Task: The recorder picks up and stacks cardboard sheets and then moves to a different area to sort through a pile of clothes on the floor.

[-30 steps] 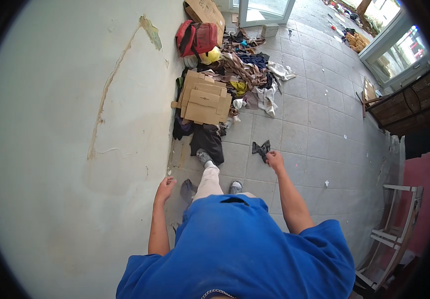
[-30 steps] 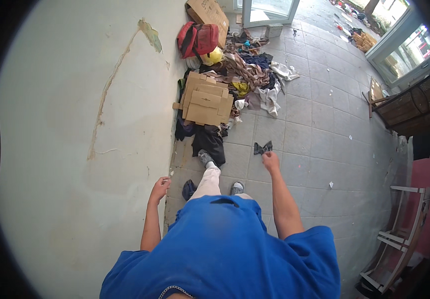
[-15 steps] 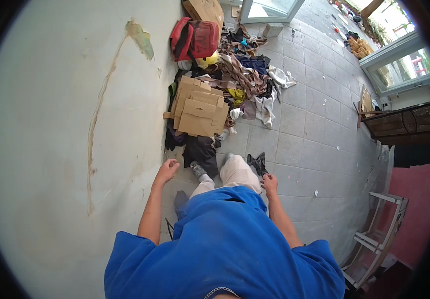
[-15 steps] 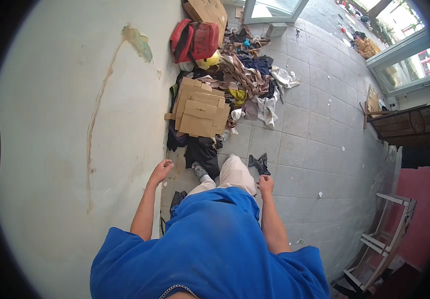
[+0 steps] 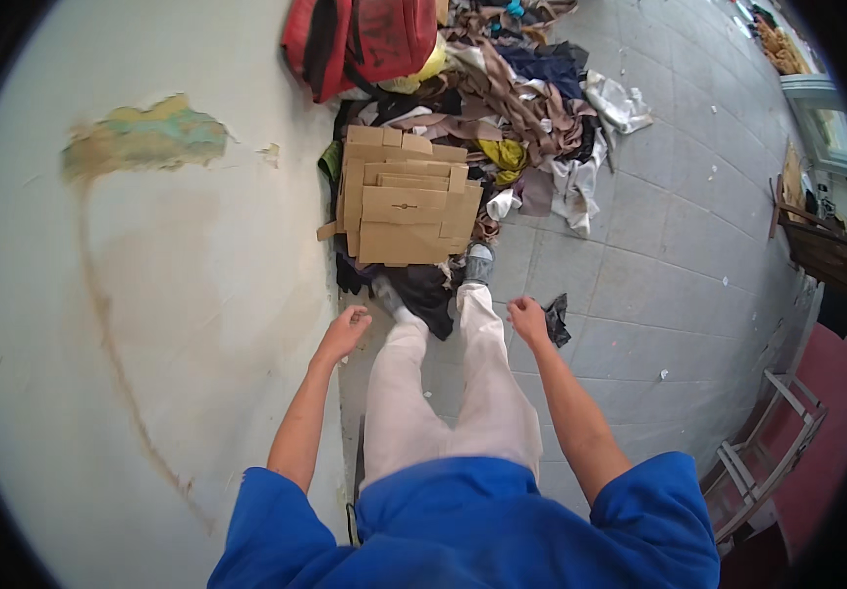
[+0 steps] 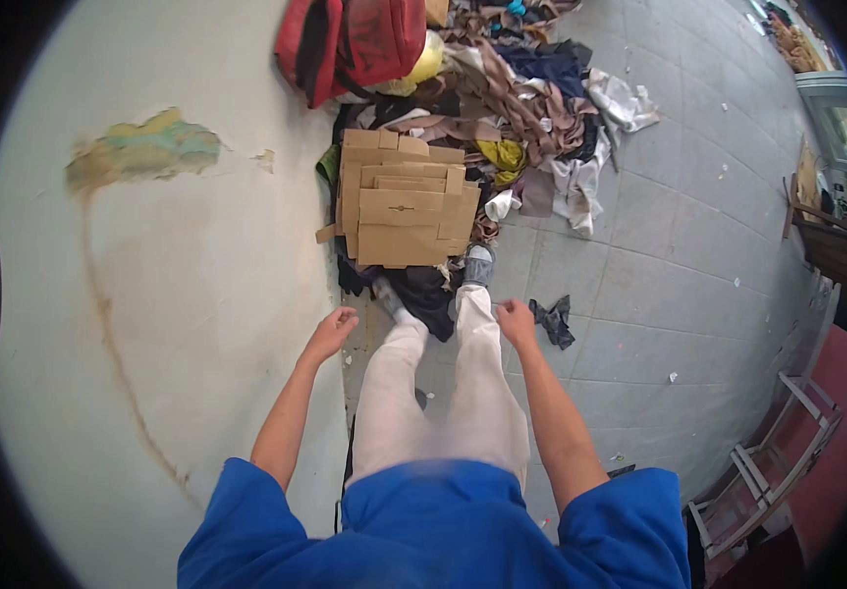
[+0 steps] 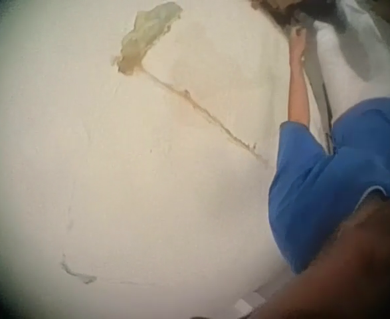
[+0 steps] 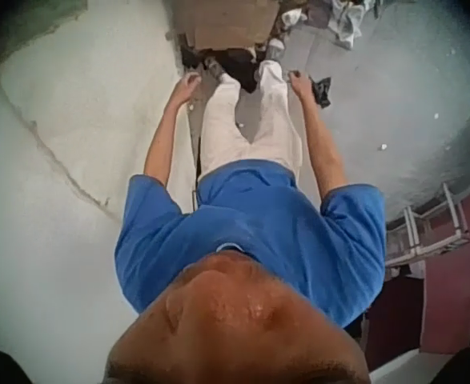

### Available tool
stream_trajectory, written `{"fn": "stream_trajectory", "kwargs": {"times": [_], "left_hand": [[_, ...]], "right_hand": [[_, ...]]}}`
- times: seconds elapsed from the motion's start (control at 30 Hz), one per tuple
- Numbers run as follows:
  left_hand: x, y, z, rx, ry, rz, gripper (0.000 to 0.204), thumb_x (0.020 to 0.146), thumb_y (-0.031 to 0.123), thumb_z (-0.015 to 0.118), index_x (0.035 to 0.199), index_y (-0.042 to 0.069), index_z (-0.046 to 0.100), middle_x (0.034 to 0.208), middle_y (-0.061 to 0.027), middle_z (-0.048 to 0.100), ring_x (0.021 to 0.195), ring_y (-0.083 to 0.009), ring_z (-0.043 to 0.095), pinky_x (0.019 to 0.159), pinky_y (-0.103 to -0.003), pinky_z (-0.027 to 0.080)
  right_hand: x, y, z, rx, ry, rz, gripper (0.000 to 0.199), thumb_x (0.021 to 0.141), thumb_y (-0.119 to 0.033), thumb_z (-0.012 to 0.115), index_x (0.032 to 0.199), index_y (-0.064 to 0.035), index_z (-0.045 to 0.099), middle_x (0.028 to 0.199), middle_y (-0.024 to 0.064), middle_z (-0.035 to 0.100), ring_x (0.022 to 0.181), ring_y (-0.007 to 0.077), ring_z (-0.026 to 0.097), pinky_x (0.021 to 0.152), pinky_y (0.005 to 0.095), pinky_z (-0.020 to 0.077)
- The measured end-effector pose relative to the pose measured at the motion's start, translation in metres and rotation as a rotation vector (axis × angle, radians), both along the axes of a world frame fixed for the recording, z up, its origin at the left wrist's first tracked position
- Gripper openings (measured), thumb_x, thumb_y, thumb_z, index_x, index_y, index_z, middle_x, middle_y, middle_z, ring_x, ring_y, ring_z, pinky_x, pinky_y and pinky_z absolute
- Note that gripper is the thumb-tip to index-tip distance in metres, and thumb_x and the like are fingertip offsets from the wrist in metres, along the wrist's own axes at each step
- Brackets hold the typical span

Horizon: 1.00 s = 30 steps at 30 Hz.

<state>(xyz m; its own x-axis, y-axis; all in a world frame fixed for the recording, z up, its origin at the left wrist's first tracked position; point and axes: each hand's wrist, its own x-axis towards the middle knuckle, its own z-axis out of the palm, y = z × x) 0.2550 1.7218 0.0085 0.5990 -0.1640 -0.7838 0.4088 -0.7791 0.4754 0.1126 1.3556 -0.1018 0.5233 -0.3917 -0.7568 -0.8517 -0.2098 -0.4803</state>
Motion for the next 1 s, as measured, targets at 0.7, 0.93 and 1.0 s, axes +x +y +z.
{"fn": "stream_trajectory", "kwargs": {"times": [0.7,0.93,1.0], "left_hand": [[0.087,-0.125,-0.278,-0.310,-0.556,-0.070,0.030,0.075,0.025,0.068,0.093,0.002,0.061,0.091,-0.0203,0.059,0.087,-0.0376,0.056,0.074,-0.043,0.045],[0.123,-0.091,-0.343,0.294,-0.777,0.297,0.055,0.069,0.033,0.075,0.105,-0.002,0.053,0.114,-0.0298,0.044,0.112,-0.0440,0.038,0.095,-0.049,0.033],[0.129,-0.092,-0.344,0.253,-0.771,0.382,0.057,0.065,0.036,0.077,0.100,-0.003,0.054,0.107,-0.0271,0.049,0.103,-0.0412,0.045,0.089,-0.047,0.038]], "right_hand": [[0.138,0.090,-0.232,0.308,-0.174,-0.554,0.068,0.085,-0.023,0.062,0.139,-0.0157,0.021,0.132,0.0170,0.034,0.105,0.0259,0.051,0.074,0.0374,0.0508],[0.151,0.071,-0.236,0.282,-0.060,-0.394,0.073,0.085,-0.025,0.062,0.142,-0.0207,0.017,0.136,0.0181,0.030,0.110,0.0264,0.049,0.078,0.0396,0.0497],[0.157,0.072,-0.241,0.275,-0.064,-0.402,0.073,0.085,-0.027,0.062,0.141,-0.0197,0.017,0.135,0.0178,0.030,0.111,0.0267,0.048,0.078,0.0395,0.0493]]}}
